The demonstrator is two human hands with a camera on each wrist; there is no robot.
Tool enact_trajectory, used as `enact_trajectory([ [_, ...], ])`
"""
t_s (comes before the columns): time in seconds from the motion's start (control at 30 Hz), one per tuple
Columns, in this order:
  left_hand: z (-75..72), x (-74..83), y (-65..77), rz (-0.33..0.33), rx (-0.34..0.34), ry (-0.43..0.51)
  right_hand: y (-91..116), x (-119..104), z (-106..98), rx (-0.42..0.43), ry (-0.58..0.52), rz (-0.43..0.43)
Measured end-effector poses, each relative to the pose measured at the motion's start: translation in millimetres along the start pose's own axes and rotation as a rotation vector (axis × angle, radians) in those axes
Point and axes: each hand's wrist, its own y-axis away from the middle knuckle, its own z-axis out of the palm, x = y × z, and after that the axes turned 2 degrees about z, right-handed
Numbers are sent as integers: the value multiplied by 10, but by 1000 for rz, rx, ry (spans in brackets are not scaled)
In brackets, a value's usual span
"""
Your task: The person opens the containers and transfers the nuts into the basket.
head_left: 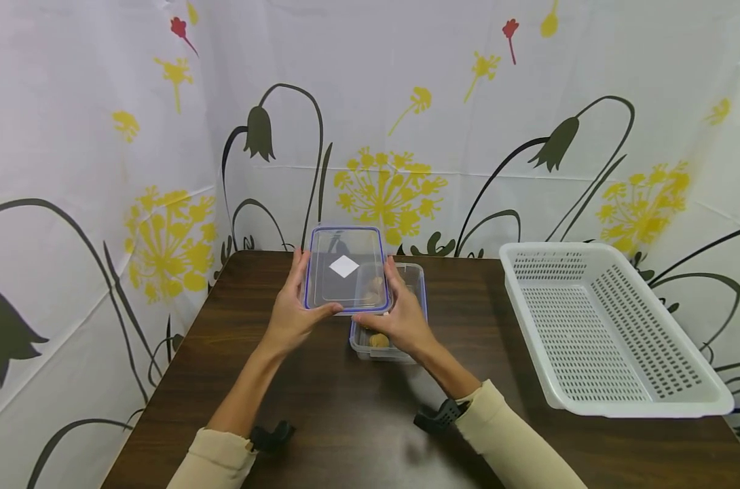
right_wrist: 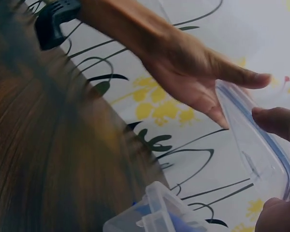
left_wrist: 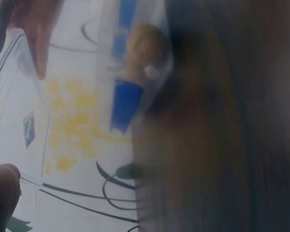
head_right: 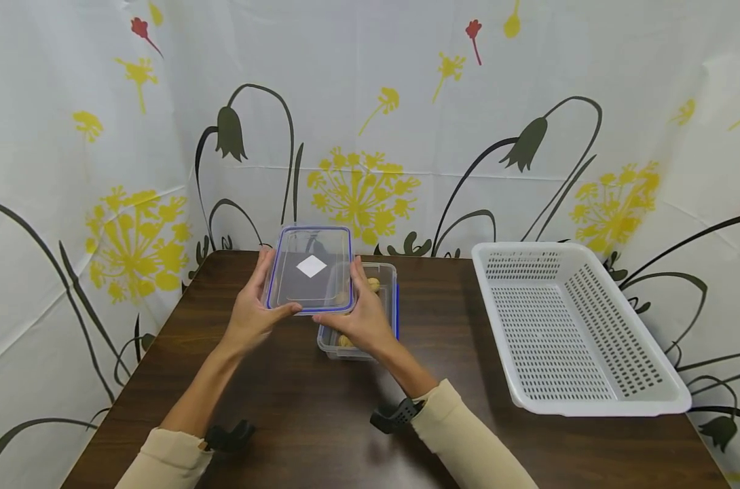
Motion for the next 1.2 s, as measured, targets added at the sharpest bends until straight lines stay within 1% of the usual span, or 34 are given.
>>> enact_trajectory([
  [0.1,-62,-12,9,-29,-3,-25,-6,27,54,-1,11,1],
  [0.27,-161,-50,37,-59,-13,-56,-23,61,167,-5,-20,11],
  [0.47,-304,-117,109,-84,-37,-80,-6,58,311,5,12,-2],
  [0.67,-487,-150,171,-87,-59,-110,-33,67,471,-8,2,-29],
  [0.93,-768,-262,232,-101,-103,-157,-74,97,701,-15,27,-51],
  [1.07,-895,-293,269,-105,-135,-184,-59,77,827,-24,62,-25],
  [1.2,-1017,-320,315,-96,-162,-246,-44,71,964,-44,100,-7],
])
